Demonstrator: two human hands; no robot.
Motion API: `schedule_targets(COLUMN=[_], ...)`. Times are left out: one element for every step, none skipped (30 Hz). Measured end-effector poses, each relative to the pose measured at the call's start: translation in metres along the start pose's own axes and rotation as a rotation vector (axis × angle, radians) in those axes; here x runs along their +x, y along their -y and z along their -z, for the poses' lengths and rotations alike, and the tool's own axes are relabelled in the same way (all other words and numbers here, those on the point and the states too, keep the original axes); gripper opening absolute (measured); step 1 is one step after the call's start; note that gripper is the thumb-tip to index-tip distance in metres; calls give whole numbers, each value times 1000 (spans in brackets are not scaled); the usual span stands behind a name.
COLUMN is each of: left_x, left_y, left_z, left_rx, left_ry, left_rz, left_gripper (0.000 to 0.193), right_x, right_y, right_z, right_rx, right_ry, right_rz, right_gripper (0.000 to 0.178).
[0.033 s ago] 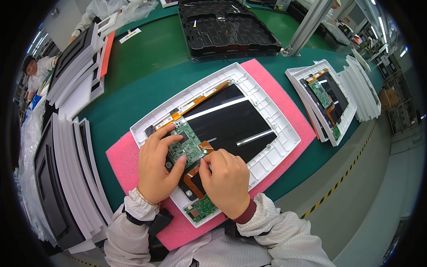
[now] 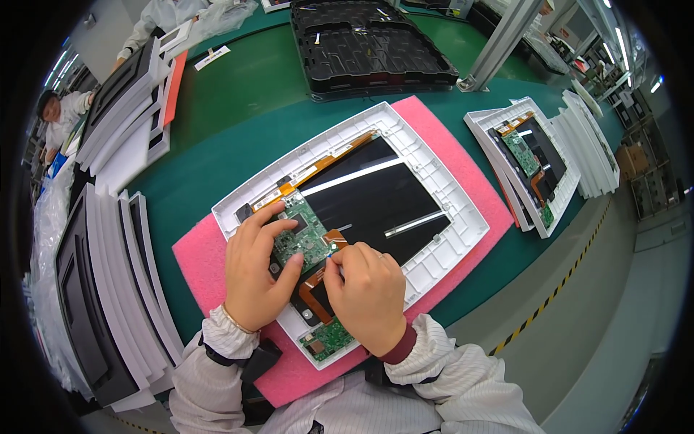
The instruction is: Assemble electronic components by connecting ribbon cables and attaching a back cover to a display assembly.
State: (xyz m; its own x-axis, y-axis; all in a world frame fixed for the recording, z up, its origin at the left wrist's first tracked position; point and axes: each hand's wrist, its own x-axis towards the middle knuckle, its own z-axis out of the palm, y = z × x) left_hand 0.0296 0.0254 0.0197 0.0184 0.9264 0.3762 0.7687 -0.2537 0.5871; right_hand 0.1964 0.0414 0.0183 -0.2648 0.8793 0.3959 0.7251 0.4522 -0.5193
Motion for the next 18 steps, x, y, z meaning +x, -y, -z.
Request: schedule_targets(left_x=[0, 0, -1, -1, -1, -1, -1, -1, -1, 0, 0, 0, 0, 0, 0, 0, 0, -1], left_y=[0, 0, 0, 1, 1, 1, 1, 1, 0, 0, 0, 1, 1, 1, 0, 0, 0, 1], left_z=[0, 0, 0, 0, 0, 0, 0, 0, 0, 0, -1, -1, -2, -2, -1, 0, 0, 1], left_rx=[0, 2, 0, -1, -1, -1, 0, 0, -1, -4, -4, -6, -7, -5, 2, 9, 14, 14], left_ry=[4, 4, 4, 4, 3, 3, 3, 2, 5, 8, 8, 9, 10, 9, 6, 3, 2, 1], left_rz=[2, 3, 6, 8, 7, 4, 1, 1, 4, 6, 5, 5, 5, 4, 1, -2, -2, -3], left_gripper=[38, 38, 38, 38, 38, 38, 38, 38, 37, 37, 37, 37, 37, 37, 36, 36, 36, 36], right_x=[0, 0, 0, -1, 0, 0, 0, 0, 0, 0, 0, 0, 0, 0, 0, 0, 0, 1], right_y=[0, 0, 0, 0, 0, 0, 0, 0, 0, -1, -1, -1, -2, -1, -1, 0, 1, 2], right_z=[0, -1, -2, -2, -1, -1, 0, 0, 0, -1, -1, -1, -1, -1, -1, 0, -1, -1], right_rx=[1, 0, -1, 1, -4, -9, -9, -13, -17, -17, -17, -16, -18, -13, -8, -7, -4, -1], right_ry=[0, -5, -10, -10, -11, -12, -13, -13, -13, -13, -14, -16, -16, -16, -15, -17, -11, -6], right_rz=[1, 2, 3, 4, 1, -1, -1, 3, 7, 7, 8, 9, 8, 12, 17, 17, 15, 13], right_gripper=[13, 13, 13, 13, 13, 13, 13, 13, 13, 13, 12, 12, 12, 12, 12, 12, 12, 12])
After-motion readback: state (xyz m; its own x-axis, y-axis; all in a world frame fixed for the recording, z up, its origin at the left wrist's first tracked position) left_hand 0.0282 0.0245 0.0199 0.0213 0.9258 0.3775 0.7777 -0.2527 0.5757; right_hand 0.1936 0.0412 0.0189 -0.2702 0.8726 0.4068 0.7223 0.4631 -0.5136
